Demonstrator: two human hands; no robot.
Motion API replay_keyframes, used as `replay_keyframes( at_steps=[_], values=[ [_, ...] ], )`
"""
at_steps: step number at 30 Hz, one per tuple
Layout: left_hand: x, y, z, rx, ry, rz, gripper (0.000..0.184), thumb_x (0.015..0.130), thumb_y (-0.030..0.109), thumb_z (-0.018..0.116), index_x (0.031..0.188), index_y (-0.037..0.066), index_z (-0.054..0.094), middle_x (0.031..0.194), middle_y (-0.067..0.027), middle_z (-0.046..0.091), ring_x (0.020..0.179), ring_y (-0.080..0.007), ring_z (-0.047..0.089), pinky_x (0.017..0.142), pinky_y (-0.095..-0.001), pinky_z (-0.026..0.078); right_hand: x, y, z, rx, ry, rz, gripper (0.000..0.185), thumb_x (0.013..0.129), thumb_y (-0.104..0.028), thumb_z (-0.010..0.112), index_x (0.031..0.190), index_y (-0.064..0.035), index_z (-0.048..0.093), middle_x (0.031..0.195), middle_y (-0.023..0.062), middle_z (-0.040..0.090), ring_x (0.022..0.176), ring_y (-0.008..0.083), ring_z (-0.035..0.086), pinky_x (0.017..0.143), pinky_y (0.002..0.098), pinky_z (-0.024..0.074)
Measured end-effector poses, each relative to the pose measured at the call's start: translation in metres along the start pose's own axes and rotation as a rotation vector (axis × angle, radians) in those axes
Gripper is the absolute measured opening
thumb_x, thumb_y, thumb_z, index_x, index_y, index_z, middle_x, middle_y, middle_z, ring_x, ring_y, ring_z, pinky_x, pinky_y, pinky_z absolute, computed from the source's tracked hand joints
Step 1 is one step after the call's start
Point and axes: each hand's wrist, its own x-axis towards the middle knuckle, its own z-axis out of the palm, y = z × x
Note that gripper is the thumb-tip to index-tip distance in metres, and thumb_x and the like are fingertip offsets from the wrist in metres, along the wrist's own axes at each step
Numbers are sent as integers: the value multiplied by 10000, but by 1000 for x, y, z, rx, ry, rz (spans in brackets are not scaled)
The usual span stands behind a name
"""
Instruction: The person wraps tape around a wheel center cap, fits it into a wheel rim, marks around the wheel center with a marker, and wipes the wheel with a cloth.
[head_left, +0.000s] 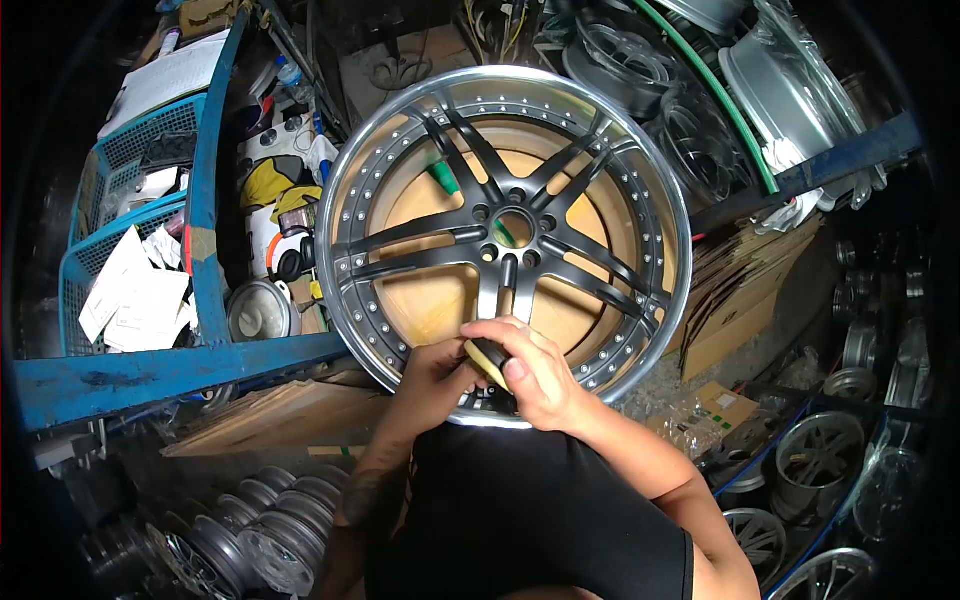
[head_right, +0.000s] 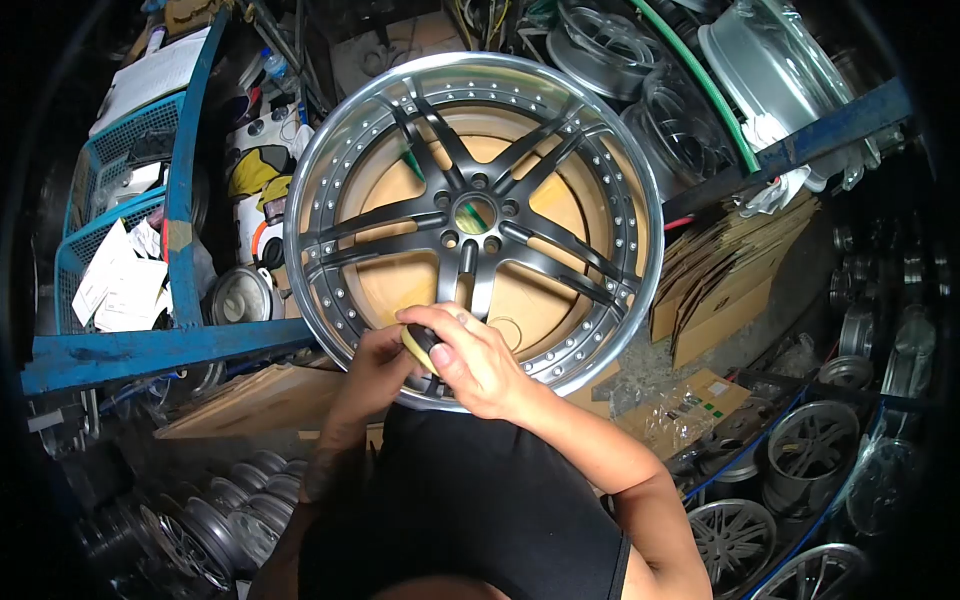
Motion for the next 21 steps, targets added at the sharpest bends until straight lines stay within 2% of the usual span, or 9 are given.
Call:
replay_keyframes(
  at_steps=[4,5,8,9,10,12,14,15,21],
  values=[
    [3,4,6,144,-18,-23,179,1022,180,674,1020,8,720,820,2,685,775,-66,605,717,-263,493,0,5,-1,-64,103,-29,554,1110,-444,352,1354,-18,609,1114,192,667,945,362,684,881,409,530],
    [7,-3,-1,212,-97,-23,230,1007,226,701,1107,20,718,878,-42,723,814,-147,669,747,-318,524,-1,3,-6,-46,111,17,567,1104,-452,353,1337,-12,624,1087,188,676,926,364,689,869,415,528],
    [28,34,-6,629,-255,100,368,995,336,703,1206,35,695,1035,-122,739,967,-257,703,853,-392,539,-1,21,-25,-10,273,53,625,1102,-467,315,1304,30,635,1179,188,683,1098,281,676,988,368,494],
    [35,23,-12,898,-182,314,503,977,435,687,1312,61,660,1257,-170,700,1211,-342,644,1027,-454,488,-2,22,-35,55,330,97,644,1102,-483,310,1296,36,638,1219,179,678,1134,260,660,1017,357,479],
    [46,22,-16,1075,-180,398,613,983,512,641,1426,90,599,1430,-192,612,1390,-352,528,1163,-503,385,-3,23,-45,120,386,140,663,1102,-498,306,1289,42,642,1258,170,672,1169,238,644,1046,346,465],
    [78,18,-19,1370,-231,383,752,986,567,592,1555,98,451,1586,-204,458,1503,-391,379,1226,-576,274,-7,22,-64,107,479,173,675,1104,-509,310,1293,50,637,1295,153,661,1182,230,634,1052,346,463],
    [107,2,-22,1605,-226,289,781,997,629,525,1613,176,365,1679,-168,317,1561,-412,251,1237,-645,188,-10,15,-74,85,510,165,668,1108,-499,300,1302,51,628,1313,162,658,1215,237,622,1078,348,444],
    [118,-1,-19,1711,-235,194,781,1000,681,463,1642,260,319,1722,-135,232,1586,-413,175,1249,-645,147,-12,11,-76,49,504,149,672,1105,-503,304,1297,52,631,1316,168,659,1221,243,621,1082,354,441],
    [149,-5,-7,1853,-303,111,823,976,766,394,1666,343,242,1750,-114,153,1609,-384,99,1264,-631,87,-34,13,-77,-42,527,218,682,1088,-512,333,1290,59,645,1291,186,678,1208,255,626,1074,353,438]
  ],
)
